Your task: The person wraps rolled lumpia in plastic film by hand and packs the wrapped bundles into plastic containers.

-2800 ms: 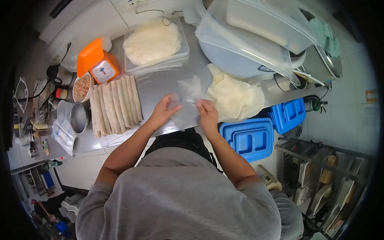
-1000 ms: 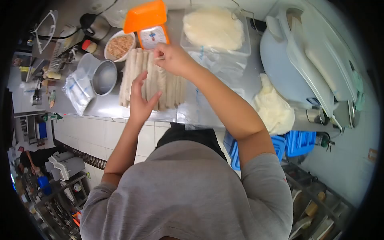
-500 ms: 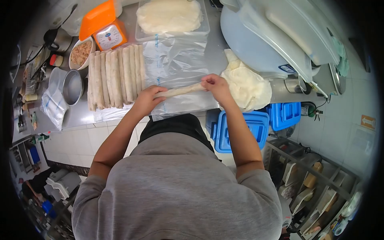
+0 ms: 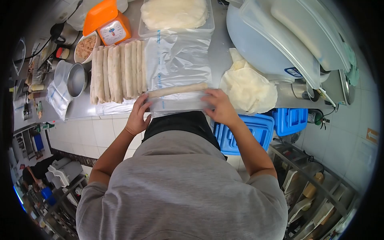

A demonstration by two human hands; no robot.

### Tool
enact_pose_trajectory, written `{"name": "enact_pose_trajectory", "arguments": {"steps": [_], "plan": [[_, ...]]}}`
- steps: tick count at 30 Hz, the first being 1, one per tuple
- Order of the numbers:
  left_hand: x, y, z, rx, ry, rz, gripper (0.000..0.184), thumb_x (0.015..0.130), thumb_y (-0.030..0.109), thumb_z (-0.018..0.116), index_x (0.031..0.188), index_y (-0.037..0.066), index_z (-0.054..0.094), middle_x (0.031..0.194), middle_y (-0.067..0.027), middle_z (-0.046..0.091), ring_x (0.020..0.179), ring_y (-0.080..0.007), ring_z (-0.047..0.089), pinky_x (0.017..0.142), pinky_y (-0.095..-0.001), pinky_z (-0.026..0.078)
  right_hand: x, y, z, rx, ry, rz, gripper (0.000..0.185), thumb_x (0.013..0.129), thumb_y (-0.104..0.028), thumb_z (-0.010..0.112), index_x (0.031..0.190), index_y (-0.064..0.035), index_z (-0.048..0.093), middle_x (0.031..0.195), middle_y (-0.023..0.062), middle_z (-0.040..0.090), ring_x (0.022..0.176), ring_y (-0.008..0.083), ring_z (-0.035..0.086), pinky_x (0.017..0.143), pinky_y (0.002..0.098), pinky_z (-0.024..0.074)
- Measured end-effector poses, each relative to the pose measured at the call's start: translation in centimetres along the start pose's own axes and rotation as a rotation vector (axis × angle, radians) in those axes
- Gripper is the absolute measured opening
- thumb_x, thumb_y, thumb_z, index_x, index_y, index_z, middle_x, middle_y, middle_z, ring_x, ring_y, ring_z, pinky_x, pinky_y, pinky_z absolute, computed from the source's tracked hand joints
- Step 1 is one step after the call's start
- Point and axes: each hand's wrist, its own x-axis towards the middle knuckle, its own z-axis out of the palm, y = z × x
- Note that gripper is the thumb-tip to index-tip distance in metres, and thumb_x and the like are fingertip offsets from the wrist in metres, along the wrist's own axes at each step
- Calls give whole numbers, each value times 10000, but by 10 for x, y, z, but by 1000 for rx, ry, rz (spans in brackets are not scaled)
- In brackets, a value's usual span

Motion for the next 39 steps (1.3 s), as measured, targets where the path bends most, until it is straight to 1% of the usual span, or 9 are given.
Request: {"name": "enact_pose_trajectory", "arguments": {"steps": [13,19,22,25,28,31,34,37,39], "plan": [[0,8,15,198,44,59,137,774,106,722,864,59,630,1249,-151,546,1205,-378,501,985,-462,423,52,6,20,-238,-128,-78,327,724,3,582,1036,-77,640,1053,93,588,1058,290,533,940,403,385],[25,14,16,69,149,-35,143,872,53,606,997,37,540,1188,-215,578,1142,-416,546,916,-476,466,23,-1,-14,-96,136,-93,352,664,10,622,1011,-51,620,1107,122,589,1070,317,534,927,424,405],[54,17,13,217,5,-425,108,932,98,519,1020,36,510,1005,-229,637,972,-417,614,798,-492,497,9,5,-11,-81,432,-74,333,677,-25,644,1008,-49,613,1098,119,585,1054,315,536,921,422,406],[92,23,7,304,-33,-537,122,954,124,450,1005,26,501,865,-218,650,836,-419,631,713,-511,496,2,-3,13,-82,5,-389,327,707,-63,664,1029,-55,606,1080,117,582,1025,310,543,912,410,406],[107,6,15,366,-52,-477,121,932,90,441,1016,25,498,856,-222,654,825,-416,638,718,-510,499,25,-23,31,-240,-92,-385,335,739,-94,672,1064,-66,600,1072,102,576,1027,287,538,904,404,405],[114,-8,20,467,-197,-472,197,895,57,458,1086,43,508,937,-205,644,863,-411,636,728,-508,503,52,-11,40,-432,125,-343,339,766,-99,657,1098,-65,598,1070,88,572,1041,267,528,906,399,401],[115,1,26,451,115,-385,266,863,43,491,1124,60,538,1047,-174,608,944,-385,614,781,-481,493,60,5,38,-394,51,-128,338,771,-91,642,1106,-74,598,1105,90,571,1084,269,518,925,416,394],[110,10,19,515,150,27,275,847,75,575,1122,68,568,1117,-149,564,1002,-351,578,842,-445,467,64,18,35,-311,-119,-74,294,778,-71,635,1068,-83,590,1085,103,582,1088,290,524,927,431,390],[101,19,15,401,-70,18,305,808,133,670,1089,62,575,1093,-143,583,1018,-348,553,884,-433,442,62,20,32,-281,-143,-37,267,780,-59,635,1041,-86,582,1057,106,588,1080,298,530,916,435,395]]}}
